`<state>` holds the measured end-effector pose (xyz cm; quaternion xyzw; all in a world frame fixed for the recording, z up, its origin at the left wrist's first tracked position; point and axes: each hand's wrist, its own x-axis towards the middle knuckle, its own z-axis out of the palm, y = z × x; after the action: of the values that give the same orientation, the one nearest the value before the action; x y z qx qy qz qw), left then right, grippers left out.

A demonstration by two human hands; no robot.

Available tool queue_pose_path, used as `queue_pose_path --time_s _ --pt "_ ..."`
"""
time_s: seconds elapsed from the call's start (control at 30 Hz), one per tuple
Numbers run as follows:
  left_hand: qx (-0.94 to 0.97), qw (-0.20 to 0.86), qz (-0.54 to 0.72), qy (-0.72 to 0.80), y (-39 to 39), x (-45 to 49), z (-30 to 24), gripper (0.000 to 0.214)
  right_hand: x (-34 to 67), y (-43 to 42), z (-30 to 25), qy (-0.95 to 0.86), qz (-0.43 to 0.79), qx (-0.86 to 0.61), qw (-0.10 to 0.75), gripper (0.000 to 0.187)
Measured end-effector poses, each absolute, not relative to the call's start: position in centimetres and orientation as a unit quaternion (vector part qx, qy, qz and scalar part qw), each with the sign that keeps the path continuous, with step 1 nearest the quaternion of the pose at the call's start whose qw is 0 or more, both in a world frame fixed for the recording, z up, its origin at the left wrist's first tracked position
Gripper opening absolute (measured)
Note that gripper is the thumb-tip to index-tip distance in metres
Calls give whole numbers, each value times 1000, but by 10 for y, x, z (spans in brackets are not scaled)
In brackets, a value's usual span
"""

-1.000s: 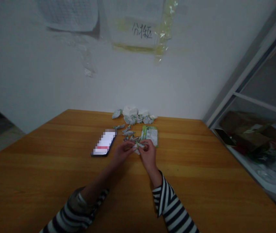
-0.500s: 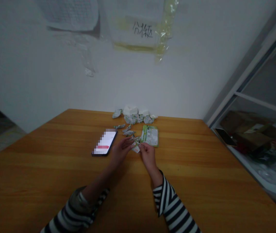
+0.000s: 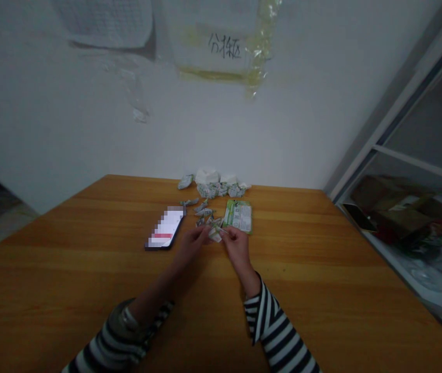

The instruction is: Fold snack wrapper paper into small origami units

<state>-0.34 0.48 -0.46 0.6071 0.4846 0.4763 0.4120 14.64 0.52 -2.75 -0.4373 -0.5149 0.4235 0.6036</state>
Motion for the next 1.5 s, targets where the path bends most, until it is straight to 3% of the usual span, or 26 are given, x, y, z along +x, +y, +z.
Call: queue_pose_path --time_s 0.13,0.33,0.53,0.9,1.1,1.33,1.5 --pt "650 375 451 482 10 -6 -6 48 150 7 -28 -535 336 -455 627 15" --pt "631 491 382 463 9 -9 -5 66 154 8 -24 -528 453 -434 572 31" --pt "607 603 386 345 9 -21 11 46 163 7 -14 -537 538 -379 528 35" --pt "614 637 342 316 10 -33 11 50 172 4 -15 -529 620 -354 458 34" --pt "631 621 341 316 14 -35 1 46 168 8 -22 -547 549 -394 494 20" --pt "624 630 336 316 13 -37 4 50 171 10 -22 -564 573 -346 484 33" --pt "601 639 358 322 11 -33 7 54 170 11 -22 -563 502 -404 517 20"
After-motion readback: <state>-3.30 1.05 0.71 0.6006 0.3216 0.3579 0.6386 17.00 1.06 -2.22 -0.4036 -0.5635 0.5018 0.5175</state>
